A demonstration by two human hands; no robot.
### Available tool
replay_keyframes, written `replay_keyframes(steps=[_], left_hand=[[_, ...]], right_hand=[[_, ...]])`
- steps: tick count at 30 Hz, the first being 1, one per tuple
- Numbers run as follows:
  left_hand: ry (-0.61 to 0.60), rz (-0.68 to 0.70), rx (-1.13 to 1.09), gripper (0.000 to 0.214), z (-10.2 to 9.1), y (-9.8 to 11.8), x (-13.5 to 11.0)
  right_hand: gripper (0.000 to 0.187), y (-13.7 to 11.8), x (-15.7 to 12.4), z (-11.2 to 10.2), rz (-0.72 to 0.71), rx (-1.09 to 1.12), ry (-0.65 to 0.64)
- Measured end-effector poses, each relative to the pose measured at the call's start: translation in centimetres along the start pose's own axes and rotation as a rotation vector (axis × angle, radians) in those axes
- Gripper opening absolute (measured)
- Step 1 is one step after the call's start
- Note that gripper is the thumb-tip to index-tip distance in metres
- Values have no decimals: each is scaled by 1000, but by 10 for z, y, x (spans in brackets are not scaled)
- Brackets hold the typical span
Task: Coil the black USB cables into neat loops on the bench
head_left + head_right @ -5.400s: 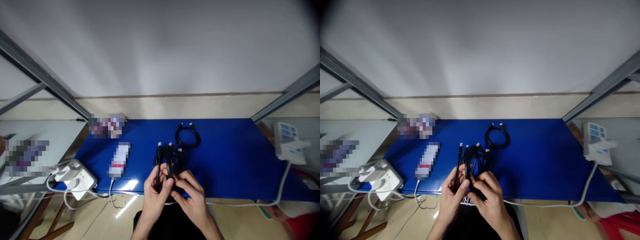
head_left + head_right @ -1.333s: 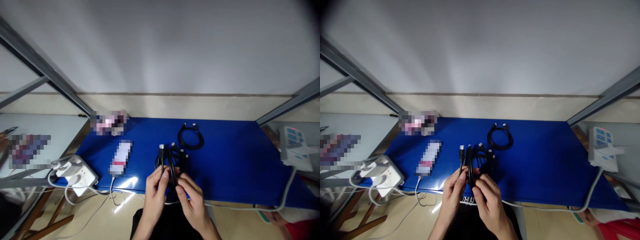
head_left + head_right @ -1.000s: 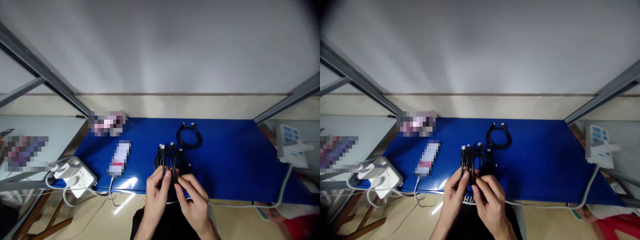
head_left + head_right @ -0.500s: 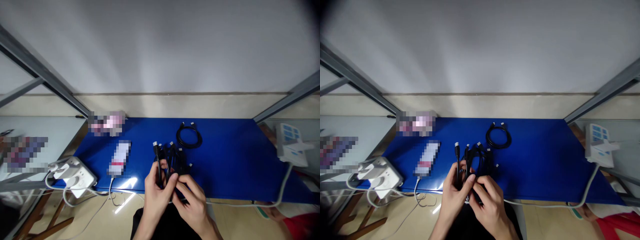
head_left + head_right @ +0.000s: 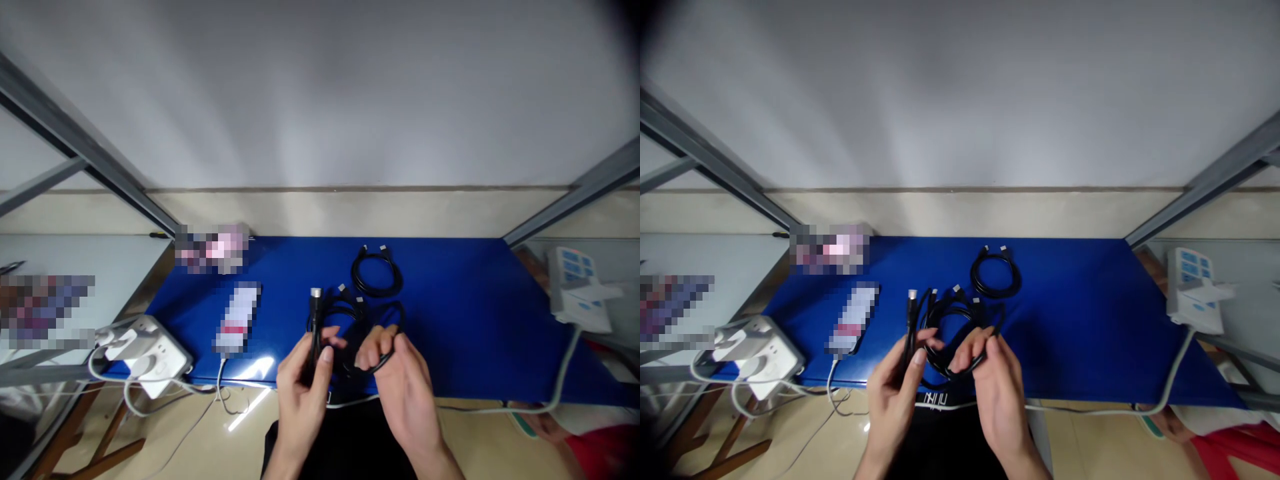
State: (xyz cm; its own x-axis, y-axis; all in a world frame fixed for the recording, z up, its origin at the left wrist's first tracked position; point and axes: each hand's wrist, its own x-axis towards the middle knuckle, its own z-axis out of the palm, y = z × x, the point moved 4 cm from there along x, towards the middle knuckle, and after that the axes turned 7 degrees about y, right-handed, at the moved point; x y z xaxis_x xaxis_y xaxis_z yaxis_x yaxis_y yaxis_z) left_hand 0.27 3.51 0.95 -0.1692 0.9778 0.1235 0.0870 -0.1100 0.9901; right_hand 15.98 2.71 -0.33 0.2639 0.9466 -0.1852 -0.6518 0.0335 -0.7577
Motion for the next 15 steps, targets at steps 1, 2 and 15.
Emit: replay_keyframes(steps=[1, 2, 15], left_hand=[[-7, -58, -4, 27, -3, -3, 0], [-21, -109, -1, 31, -6, -7, -1], [18, -38, 123, 37, -26, 2, 2]], right_hand=[[32, -6, 0, 2, 82, 166, 2], [30, -13, 0, 3, 160, 332, 5], [43, -46, 9, -51, 341, 1011, -232]])
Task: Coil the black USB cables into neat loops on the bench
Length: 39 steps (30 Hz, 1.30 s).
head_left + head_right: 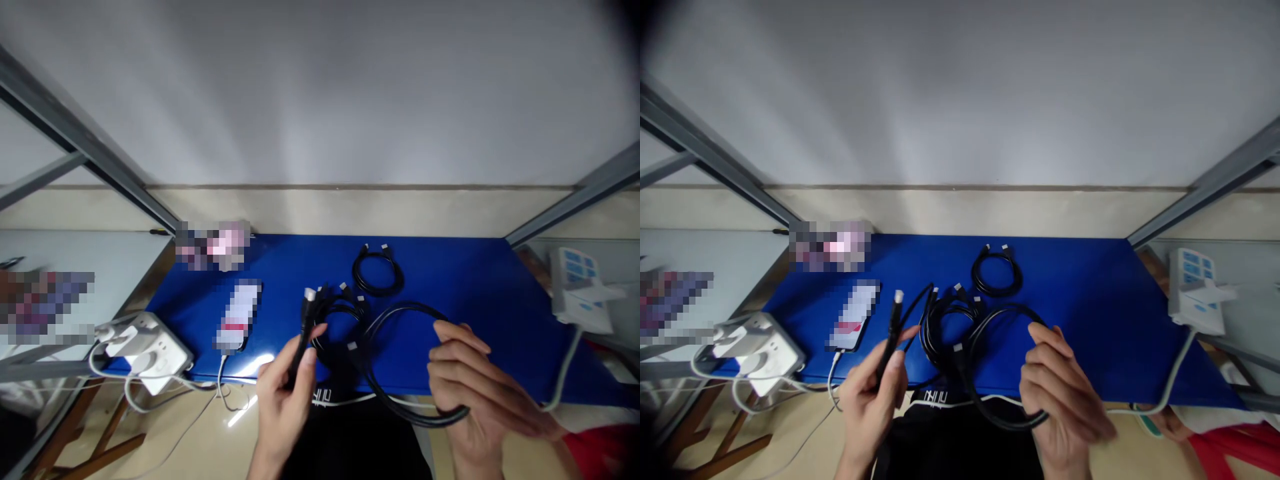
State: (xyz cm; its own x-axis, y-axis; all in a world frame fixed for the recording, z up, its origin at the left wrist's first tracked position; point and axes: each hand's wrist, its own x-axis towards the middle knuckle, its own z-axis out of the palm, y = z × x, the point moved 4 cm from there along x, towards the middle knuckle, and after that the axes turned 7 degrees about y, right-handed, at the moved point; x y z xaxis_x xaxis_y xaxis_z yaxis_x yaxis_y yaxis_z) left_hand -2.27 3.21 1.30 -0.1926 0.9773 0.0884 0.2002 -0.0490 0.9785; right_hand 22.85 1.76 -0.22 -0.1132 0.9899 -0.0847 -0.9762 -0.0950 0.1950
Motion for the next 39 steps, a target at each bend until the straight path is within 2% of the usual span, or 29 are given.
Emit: replay_keyframes(steps=[2, 4, 7, 11, 15, 17, 19, 21, 23, 25, 28, 31, 33, 36, 39], left_hand=[[75, 16, -25, 37, -5, -1, 4], [105, 52, -21, 37, -6, -2, 6], [107, 79, 38, 38, -4, -4, 7], [111, 94, 131, 38, 1, -2, 7], [157, 56, 140, 39, -2, 1, 7], [168, 33, 96, 41, -3, 2, 6], [115, 61, 41, 43, 0, 6, 5], [14, 105, 16, 43, 8, 11, 3], [-86, 148, 24, 40, 18, 17, 0], [-123, 199, 39, 33, 26, 23, -3], [5, 240, 45, 31, 22, 24, -1], [198, 216, 73, 42, 3, 13, 8], [286, 217, 128, 44, -12, 4, 15], [360, 246, 207, 46, -27, -2, 22], [444, 358, 292, 44, -33, 3, 21]], right_hand=[[40, -3, -12, -8, 7, -516, 245], [43, -1, -25, -8, 39, -1007, 374], [42, 14, -33, -2, 60, -1267, 470], [53, 24, -25, 11, -37, -1562, 514], [55, 12, -18, 17, -123, -1688, 470], [53, 3, -19, 19, -236, -1750, 486], [49, 1, -21, 19, -345, -1791, 501], [44, 10, -20, 17, -389, -1801, 408], [40, 26, -16, 13, -419, -1807, 231], [34, 38, -12, 10, -531, -1857, 103], [29, 39, -8, 4, -714, -1922, 53], [28, 25, -11, 2, -913, -1920, 102], [26, 15, -16, 4, -1022, -1918, 122], [19, 12, -19, 10, -1039, -1944, 73], [28, 17, -20, 14, -944, -2013, 18]])
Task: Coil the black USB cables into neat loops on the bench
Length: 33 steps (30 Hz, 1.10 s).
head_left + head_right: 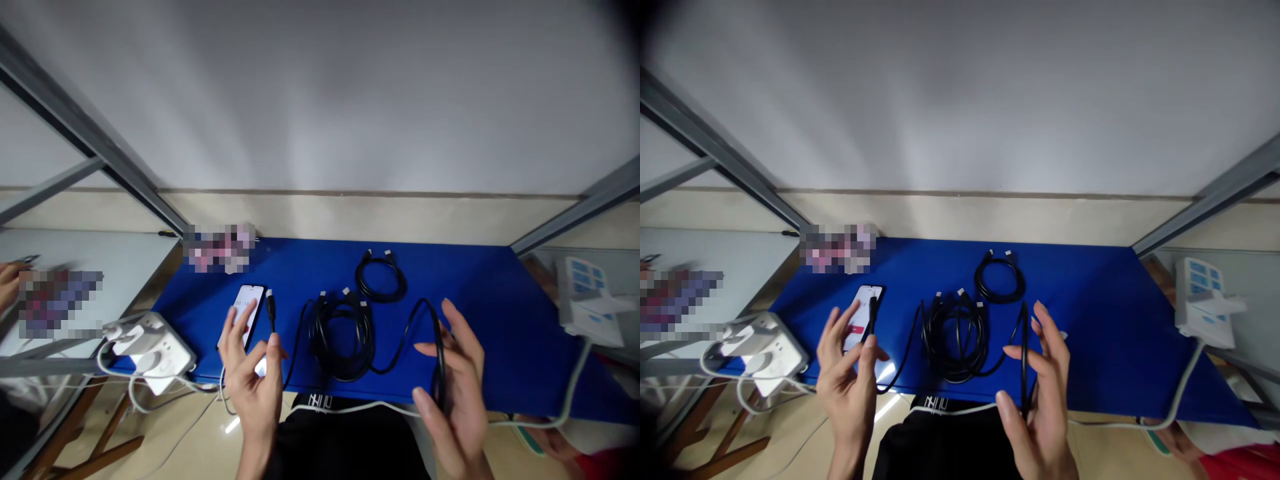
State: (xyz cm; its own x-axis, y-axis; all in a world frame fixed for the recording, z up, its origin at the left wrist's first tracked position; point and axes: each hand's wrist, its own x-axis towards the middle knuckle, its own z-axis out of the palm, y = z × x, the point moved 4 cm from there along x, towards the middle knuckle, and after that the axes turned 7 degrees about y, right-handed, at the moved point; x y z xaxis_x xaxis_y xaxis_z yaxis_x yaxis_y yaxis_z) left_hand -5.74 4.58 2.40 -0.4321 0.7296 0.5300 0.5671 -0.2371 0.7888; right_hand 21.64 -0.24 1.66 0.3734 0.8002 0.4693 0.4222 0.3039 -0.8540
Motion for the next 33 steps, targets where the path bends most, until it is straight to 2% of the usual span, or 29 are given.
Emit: replay_keyframes(steps=[2, 4, 8, 10, 11, 12, 15, 18, 21, 24, 27, 30, 33], left_hand=[[30, 80, 3, 43, -3, 5, 0], [2, 80, -80, 47, -2, 8, -1], [-54, -131, -255, 58, 3, 3, -3], [-57, -222, -347, 55, 8, 1, -3], [-69, -248, -407, 51, 10, 0, -2], [-87, -265, -470, 47, 12, -1, -2], [-166, -290, -594, 54, 18, -11, 0], [-279, -296, -620, 61, 22, -30, -3], [-372, -313, -577, 65, 25, -45, -8], [-364, -305, -462, 66, 27, -50, -8], [-382, -278, -414, 74, 32, -49, -9], [-405, -295, -414, 81, 38, -55, -15], [-394, -340, -410, 82, 43, -66, -23]], right_hand=[[34, -2, -2, 2, -9, -20, -84], [41, -5, -6, 3, -52, -1, -138], [58, -1, -8, 4, -62, 68, -103], [68, 8, -4, 8, -49, 85, -67], [75, 12, -1, 8, -93, 130, 10], [83, 19, 3, 10, -90, 159, 19], [95, 41, 11, 18, -81, 295, -31], [95, 48, 10, 21, -129, 297, -125], [86, 49, 4, 21, -11, 142, -161], [74, 52, -2, 22, 58, 56, -132], [66, 66, -6, 27, 88, 54, -76], [75, 85, -12, 36, 113, 41, -82], [96, 97, -20, 44, 99, -7, -136]])
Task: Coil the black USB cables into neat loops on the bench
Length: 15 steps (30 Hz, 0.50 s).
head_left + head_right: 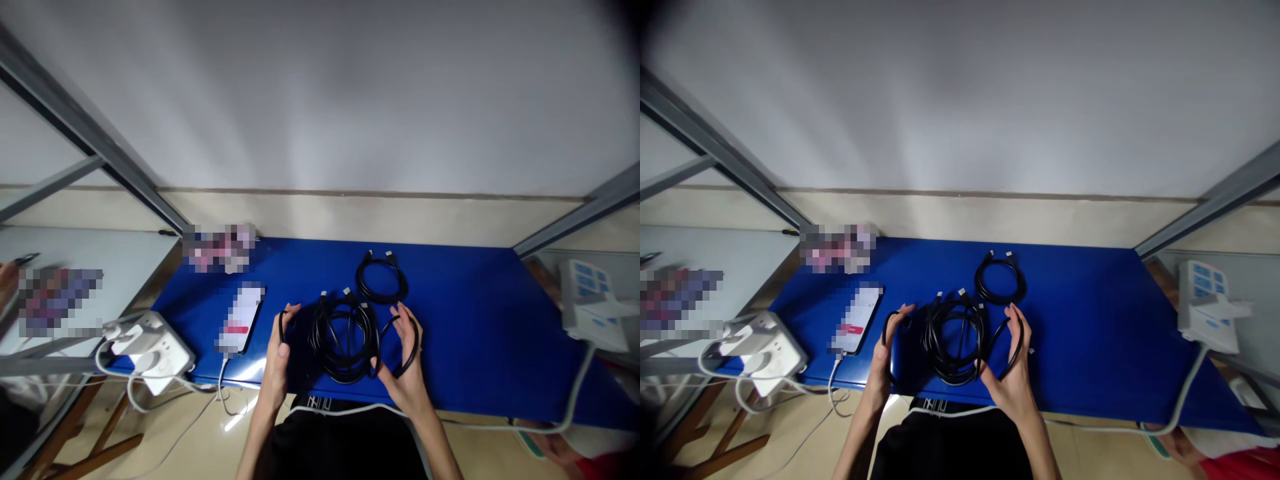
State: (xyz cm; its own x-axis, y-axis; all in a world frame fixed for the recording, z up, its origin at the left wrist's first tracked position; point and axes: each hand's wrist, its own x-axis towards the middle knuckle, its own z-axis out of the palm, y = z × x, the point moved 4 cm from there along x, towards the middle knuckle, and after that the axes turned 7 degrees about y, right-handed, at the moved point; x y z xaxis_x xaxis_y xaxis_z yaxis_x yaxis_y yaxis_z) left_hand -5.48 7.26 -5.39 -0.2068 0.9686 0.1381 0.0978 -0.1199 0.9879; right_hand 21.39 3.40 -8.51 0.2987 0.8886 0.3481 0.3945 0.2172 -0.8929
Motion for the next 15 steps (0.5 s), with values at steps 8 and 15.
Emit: replay_keyframes(steps=[8, 15], left_hand=[[1, -18, -6, 64, -2, -9, 7], [75, 57, 18, 51, -10, -3, 3]], right_hand=[[105, 12, -2, -5, -98, -82, -16], [58, 19, -8, -19, -97, -23, 83]])
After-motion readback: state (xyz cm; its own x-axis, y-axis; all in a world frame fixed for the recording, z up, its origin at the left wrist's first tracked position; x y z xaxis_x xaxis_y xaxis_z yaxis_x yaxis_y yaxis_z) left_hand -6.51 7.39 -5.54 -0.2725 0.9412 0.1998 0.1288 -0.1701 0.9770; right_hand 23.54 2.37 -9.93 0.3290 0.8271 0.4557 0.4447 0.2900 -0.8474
